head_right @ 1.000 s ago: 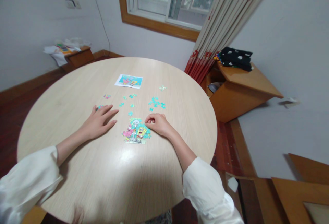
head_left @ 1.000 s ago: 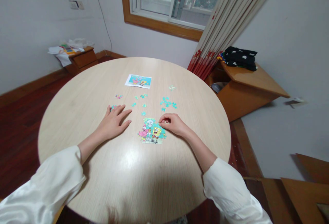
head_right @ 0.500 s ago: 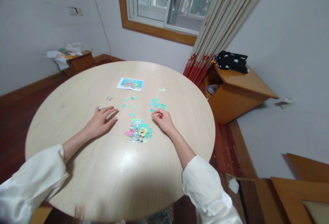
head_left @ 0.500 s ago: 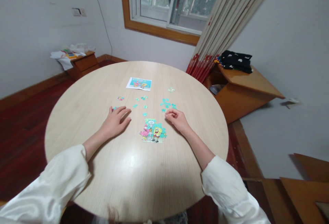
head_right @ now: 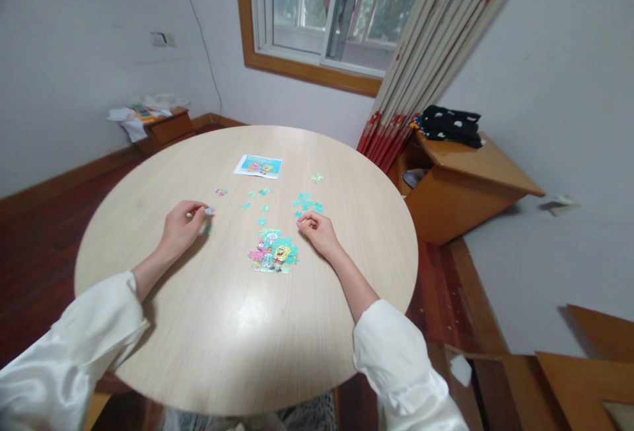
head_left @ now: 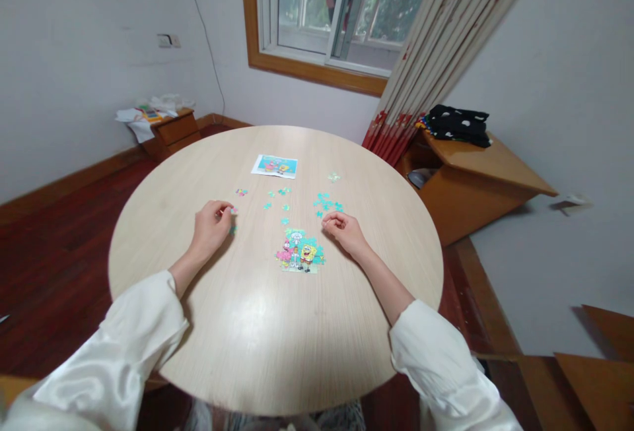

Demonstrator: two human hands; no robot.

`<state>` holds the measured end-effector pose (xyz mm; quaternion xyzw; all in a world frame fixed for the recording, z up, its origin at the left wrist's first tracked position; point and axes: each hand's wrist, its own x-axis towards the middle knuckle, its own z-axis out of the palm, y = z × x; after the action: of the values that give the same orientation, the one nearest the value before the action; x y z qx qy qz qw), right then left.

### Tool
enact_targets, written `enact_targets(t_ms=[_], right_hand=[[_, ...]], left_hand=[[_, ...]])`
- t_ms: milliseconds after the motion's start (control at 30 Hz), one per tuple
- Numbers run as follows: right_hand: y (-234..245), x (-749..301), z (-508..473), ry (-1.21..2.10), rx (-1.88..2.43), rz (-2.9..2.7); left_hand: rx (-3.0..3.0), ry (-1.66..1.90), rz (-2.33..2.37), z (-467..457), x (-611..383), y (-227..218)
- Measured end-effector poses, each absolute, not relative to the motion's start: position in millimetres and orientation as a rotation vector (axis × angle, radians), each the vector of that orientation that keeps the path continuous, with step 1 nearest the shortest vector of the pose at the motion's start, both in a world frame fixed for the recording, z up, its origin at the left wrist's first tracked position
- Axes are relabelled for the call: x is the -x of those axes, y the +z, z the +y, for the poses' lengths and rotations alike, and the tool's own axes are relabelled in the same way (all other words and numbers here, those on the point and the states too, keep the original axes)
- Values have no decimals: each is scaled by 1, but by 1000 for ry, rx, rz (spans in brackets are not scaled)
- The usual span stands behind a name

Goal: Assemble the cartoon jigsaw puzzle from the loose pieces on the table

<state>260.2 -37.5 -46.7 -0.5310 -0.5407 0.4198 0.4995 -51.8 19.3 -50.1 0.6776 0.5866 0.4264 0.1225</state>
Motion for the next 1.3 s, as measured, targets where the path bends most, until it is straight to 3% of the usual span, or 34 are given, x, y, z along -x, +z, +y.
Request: enact_targets(t_ms=[333, 1300], right_hand=[[-50, -261, -36, 907, 1339, -1297], [-53, -259, -37, 805, 1367, -1438]], left_hand=[[-1701, 1174, 1910, 33, 74, -44], [-1734, 1118, 1857, 35, 71, -48]])
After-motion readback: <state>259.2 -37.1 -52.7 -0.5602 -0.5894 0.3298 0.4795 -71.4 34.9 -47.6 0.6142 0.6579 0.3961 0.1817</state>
